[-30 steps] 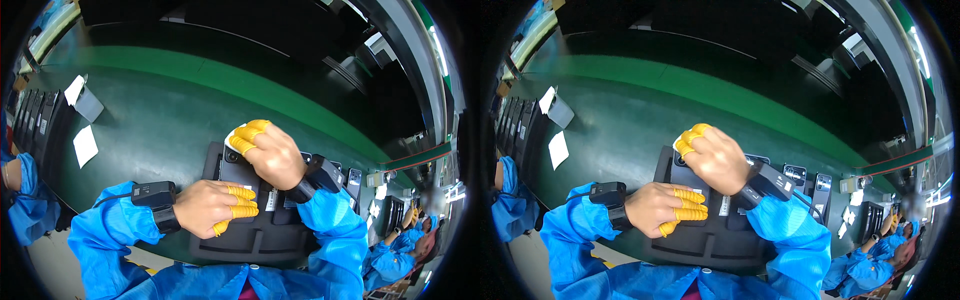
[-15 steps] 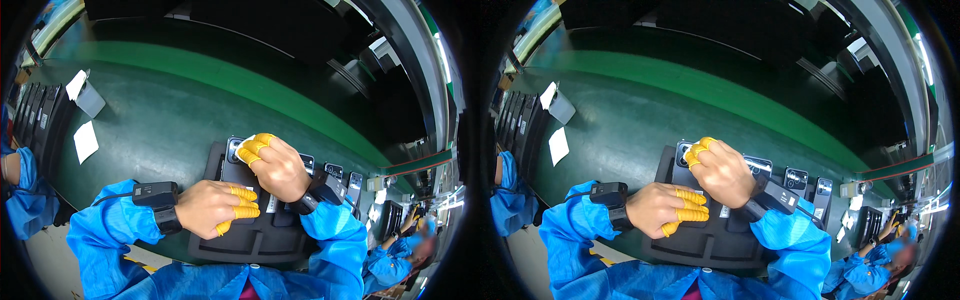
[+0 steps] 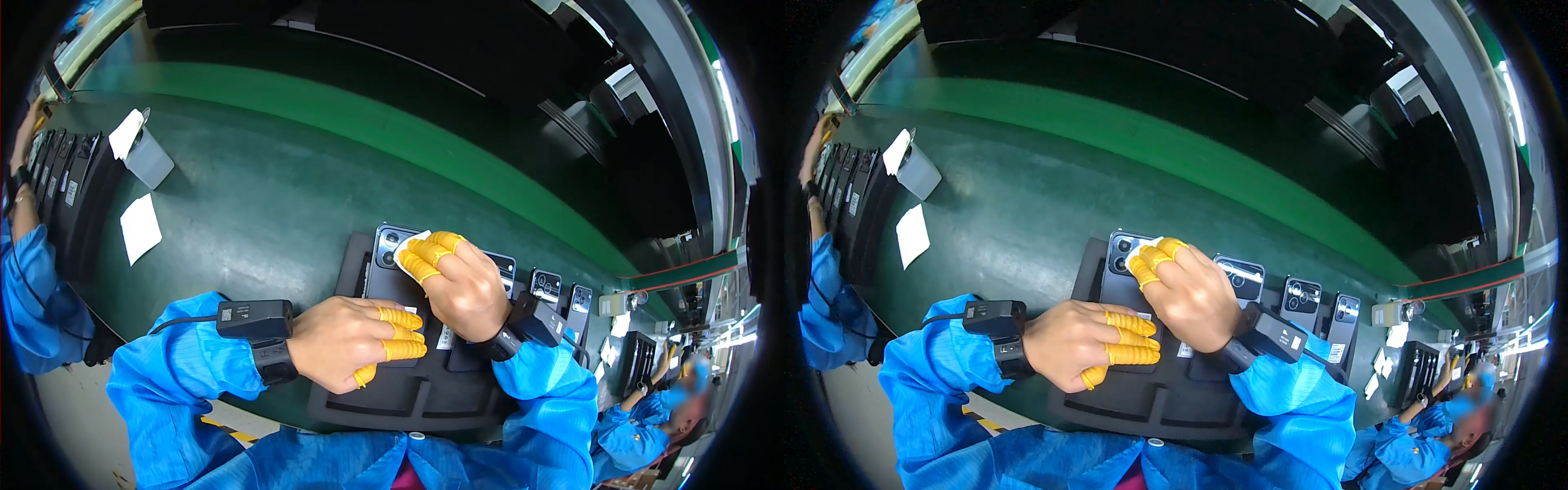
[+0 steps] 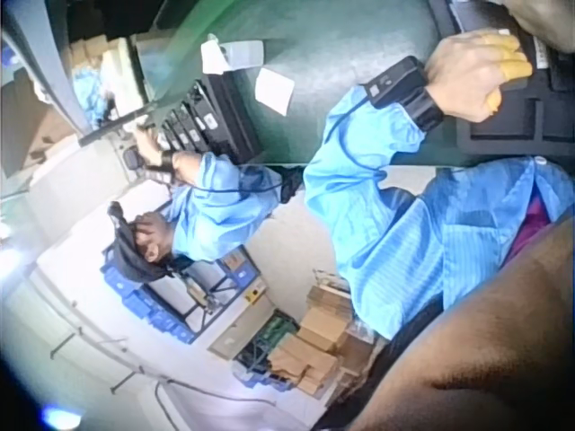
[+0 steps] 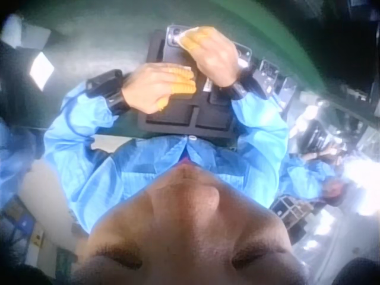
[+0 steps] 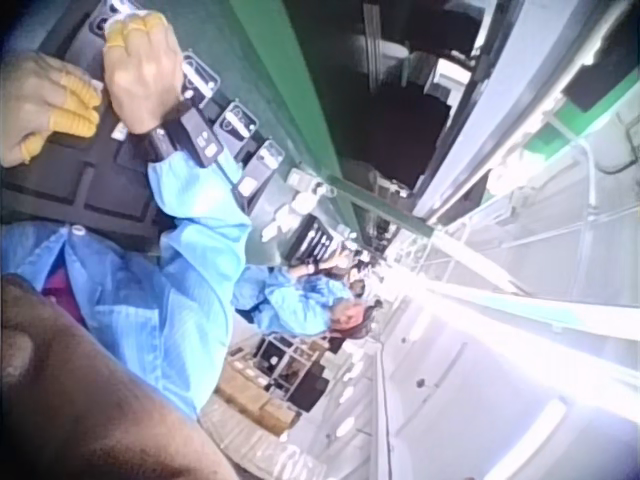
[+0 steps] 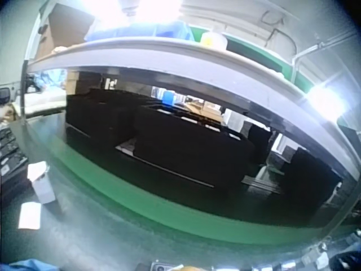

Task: Cleaning the camera lenses of multiple smartphones using a cloth and liquid cleaning solution.

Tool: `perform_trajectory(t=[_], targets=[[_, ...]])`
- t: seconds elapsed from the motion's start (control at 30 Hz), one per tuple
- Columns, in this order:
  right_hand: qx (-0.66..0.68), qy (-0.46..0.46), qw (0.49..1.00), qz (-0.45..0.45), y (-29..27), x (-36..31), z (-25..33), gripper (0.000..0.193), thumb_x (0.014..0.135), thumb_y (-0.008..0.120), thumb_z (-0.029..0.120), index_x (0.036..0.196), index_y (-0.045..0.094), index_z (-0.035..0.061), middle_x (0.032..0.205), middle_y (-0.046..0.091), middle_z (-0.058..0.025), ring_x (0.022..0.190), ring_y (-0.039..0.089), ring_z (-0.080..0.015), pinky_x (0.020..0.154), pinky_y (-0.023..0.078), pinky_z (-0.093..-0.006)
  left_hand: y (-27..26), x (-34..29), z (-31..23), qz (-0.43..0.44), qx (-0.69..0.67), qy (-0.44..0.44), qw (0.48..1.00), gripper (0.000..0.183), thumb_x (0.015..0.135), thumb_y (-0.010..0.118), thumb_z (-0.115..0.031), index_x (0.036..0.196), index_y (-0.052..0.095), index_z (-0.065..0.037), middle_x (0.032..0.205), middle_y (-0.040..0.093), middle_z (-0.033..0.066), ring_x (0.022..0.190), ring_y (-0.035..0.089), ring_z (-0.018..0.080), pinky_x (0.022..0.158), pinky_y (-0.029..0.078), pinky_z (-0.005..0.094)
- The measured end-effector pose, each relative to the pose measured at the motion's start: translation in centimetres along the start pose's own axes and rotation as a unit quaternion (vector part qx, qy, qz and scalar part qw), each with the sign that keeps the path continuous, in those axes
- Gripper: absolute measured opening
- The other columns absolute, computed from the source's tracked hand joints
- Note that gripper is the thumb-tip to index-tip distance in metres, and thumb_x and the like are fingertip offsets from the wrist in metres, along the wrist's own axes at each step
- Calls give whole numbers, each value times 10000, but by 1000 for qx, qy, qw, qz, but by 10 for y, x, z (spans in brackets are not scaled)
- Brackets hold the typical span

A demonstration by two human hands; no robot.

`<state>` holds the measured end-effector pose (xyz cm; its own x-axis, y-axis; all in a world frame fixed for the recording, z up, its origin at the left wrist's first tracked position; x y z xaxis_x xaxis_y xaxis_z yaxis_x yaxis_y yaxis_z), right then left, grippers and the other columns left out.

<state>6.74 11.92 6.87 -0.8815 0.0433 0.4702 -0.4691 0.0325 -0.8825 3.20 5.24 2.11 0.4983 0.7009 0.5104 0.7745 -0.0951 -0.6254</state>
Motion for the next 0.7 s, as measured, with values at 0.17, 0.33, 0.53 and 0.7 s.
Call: perform_trajectory(t=[0.17, 0.33, 0.53, 0.7], targets=[[-9, 17, 1000, 8, -6, -8, 2, 304, 600, 640, 59, 893, 683, -8, 868, 622, -90, 865, 613, -259, 772, 528, -355, 2, -2, 2, 5, 7, -20, 1000, 546, 617, 579, -71, 1159, 647, -68, 1098, 654, 101, 1125, 594, 260, 1024, 453, 398], [-2, 25, 1000, 12, -1, 3, -1, 335, 586, 638, 36, 914, 694, 2, 888, 638, -87, 860, 620, -260, 758, 533, -357, 0, 1, 2, -5, 3, -8, 1000, 521, 618, 596, -62, 1136, 652, -70, 1034, 661, 109, 1102, 602, 276, 1002, 467, 392], [-12, 27, 999, 18, -5, -1, 5, 358, 592, 627, 17, 942, 701, 0, 909, 652, -93, 877, 630, -267, 759, 535, -359, -2, -2, -1, -20, 4, -7, 1000, 512, 618, 598, -59, 1127, 657, -72, 1009, 666, 103, 1085, 609, 275, 1005, 464, 389], [-3, 2, 1000, -12, -10, 5, 10, 207, 605, 634, 96, 787, 669, 6, 818, 592, -79, 793, 579, -248, 754, 522, -346, 0, -1, -1, -17, 21, -7, 1000, 532, 609, 599, -80, 1137, 667, -85, 1003, 669, 78, 1031, 630, 265, 960, 497, 380]])
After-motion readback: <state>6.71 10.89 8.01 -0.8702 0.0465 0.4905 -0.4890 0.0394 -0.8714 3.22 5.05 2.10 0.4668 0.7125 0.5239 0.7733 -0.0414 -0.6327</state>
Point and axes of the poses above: each hand's wrist, its own x-axis towards the middle knuckle, its own y-axis out of the palm, z = x × y, the point moved 9 cm from there along x, towards the middle knuckle
